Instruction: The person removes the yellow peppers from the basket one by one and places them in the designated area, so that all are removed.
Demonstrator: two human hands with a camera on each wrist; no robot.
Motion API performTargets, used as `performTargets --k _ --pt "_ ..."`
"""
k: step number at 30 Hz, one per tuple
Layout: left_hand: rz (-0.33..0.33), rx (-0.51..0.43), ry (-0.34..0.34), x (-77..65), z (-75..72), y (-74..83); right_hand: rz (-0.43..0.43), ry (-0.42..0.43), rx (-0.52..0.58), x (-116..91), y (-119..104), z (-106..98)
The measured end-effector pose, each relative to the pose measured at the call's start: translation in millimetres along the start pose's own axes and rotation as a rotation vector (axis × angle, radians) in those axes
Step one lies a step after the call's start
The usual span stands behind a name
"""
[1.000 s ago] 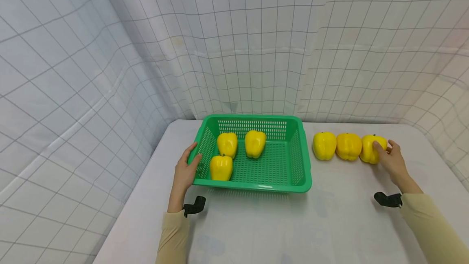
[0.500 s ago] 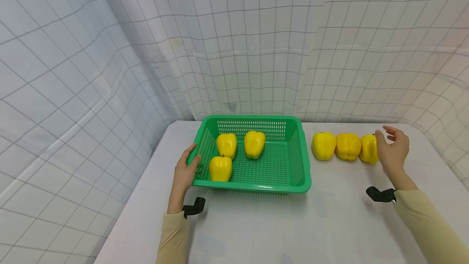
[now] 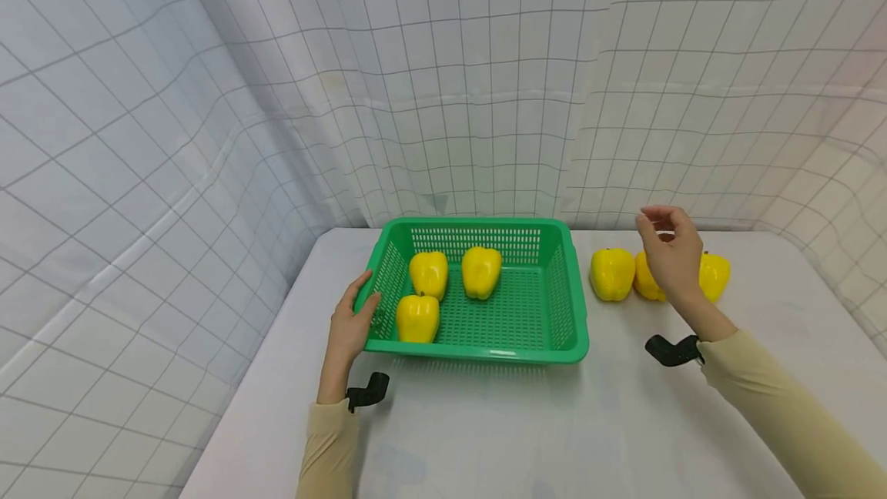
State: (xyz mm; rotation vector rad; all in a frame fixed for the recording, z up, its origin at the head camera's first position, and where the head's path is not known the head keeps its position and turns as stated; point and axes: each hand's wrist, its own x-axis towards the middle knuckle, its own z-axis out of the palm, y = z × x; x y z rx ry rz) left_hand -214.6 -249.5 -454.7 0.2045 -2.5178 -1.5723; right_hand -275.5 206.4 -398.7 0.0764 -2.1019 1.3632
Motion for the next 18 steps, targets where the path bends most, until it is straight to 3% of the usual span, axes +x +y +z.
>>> performTargets --k 5,10,18 --pt "-0.001 -0.002 0.003 0.3 -0.6 -0.6 -0.071 -0.127 0.048 -2 -23 23" --pt "-0.005 -0.006 0.004 0.8 -0.8 -1.2 -0.141 -0.269 0.030 -4 -41 44" --pt "0.010 -0.012 0.009 1.8 0.7 -1.8 -0.093 -0.508 0.003 -5 -61 71"
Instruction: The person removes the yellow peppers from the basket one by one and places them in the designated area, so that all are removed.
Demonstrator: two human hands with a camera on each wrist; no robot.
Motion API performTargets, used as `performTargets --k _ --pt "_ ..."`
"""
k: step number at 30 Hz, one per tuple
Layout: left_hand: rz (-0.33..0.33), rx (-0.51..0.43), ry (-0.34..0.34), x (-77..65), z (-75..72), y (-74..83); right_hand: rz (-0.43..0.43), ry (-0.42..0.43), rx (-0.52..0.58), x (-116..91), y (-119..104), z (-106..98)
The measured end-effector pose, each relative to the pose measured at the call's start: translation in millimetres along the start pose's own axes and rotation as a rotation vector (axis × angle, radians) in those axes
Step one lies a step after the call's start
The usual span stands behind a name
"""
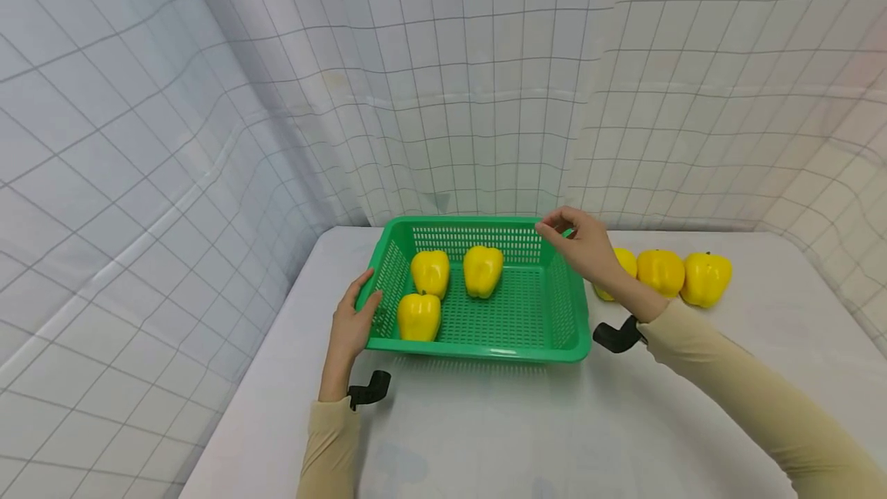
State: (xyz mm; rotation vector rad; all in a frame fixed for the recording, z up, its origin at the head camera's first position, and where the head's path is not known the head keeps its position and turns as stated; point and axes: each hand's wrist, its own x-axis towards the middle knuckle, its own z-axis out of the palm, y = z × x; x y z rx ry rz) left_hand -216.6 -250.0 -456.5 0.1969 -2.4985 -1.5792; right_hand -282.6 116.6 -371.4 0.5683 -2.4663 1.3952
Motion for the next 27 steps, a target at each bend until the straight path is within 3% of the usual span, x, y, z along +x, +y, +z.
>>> performTargets --k 7,16,27 --pt "0.001 0.004 0.000 1.0 0.2 -0.3 0.054 -0.157 0.010 12 -1 16" --pt "-0.008 0.000 -0.010 0.1 0.2 0.1 0.187 -0.375 -0.054 26 -2 41" --pt "-0.009 0.013 -0.007 -0.7 0.4 0.3 0.259 -0.440 -0.128 39 10 71"
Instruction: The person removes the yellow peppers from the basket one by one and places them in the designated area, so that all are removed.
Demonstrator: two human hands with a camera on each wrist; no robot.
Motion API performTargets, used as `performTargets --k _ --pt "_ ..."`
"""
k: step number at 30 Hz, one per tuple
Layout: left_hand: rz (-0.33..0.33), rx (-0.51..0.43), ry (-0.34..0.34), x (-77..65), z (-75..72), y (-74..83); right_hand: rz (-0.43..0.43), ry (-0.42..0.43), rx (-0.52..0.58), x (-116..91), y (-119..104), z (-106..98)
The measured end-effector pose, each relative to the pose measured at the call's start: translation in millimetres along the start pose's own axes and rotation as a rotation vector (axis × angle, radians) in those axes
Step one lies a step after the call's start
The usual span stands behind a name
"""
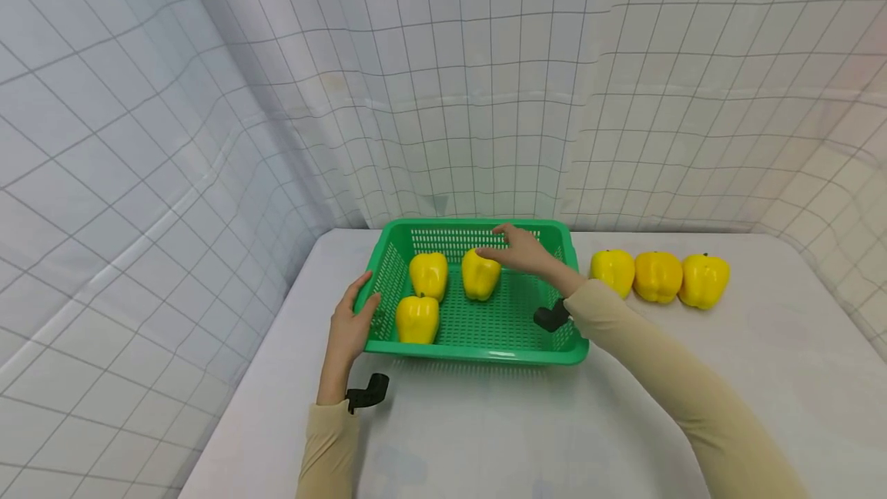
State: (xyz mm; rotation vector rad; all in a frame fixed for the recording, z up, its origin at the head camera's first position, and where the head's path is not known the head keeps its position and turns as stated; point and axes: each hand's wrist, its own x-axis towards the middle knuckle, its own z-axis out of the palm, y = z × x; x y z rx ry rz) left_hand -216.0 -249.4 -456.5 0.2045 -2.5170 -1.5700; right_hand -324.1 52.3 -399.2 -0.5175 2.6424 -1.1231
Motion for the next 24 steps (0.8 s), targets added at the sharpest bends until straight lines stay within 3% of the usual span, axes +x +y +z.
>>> performTargets --k 13,24 --pt "0.005 -0.003 0.004 1.1 0.3 -1.2 0.058 -0.002 -0.098 24 4 25" --pt "0.004 -0.010 0.000 1.7 0.7 -2.9 0.147 0.044 -0.115 27 0 39"
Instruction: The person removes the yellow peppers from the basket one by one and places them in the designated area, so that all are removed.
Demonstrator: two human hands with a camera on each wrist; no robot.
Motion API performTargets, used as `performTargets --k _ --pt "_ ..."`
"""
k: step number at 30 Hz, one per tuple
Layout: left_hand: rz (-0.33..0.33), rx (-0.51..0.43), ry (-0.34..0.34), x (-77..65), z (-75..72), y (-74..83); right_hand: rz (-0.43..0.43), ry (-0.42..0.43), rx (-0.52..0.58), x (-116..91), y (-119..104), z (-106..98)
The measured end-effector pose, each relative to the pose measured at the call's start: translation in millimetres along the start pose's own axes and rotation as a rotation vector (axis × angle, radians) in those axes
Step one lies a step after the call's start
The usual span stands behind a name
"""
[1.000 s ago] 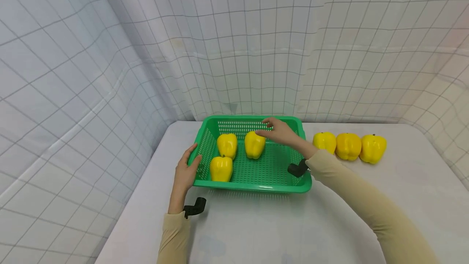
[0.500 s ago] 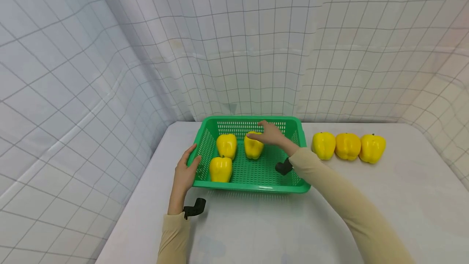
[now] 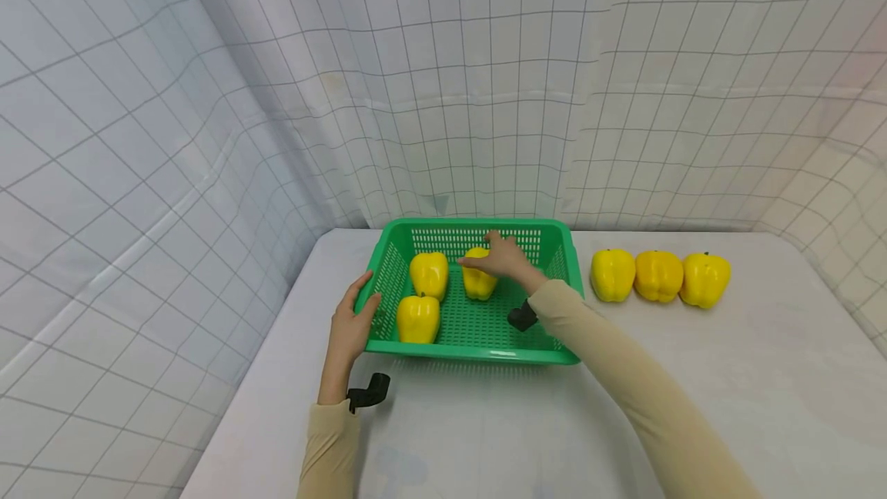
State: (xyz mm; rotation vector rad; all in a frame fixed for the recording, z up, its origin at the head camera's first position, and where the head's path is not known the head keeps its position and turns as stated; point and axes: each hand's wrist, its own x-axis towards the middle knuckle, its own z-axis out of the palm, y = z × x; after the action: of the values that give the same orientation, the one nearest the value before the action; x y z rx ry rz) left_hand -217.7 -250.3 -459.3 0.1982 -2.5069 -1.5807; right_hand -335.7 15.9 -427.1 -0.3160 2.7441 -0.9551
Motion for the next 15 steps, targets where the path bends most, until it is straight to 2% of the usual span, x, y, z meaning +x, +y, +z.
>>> performTargets --k 8,15 --pt "0.007 0.016 0.000 -0.2 -0.1 1.6 0.041 -0.013 -0.014 -1.6 0.9 6.5" --pt "-0.001 0.004 0.006 -1.2 -1.0 2.5 -0.005 -0.042 -0.001 -2.6 3.0 8.4"
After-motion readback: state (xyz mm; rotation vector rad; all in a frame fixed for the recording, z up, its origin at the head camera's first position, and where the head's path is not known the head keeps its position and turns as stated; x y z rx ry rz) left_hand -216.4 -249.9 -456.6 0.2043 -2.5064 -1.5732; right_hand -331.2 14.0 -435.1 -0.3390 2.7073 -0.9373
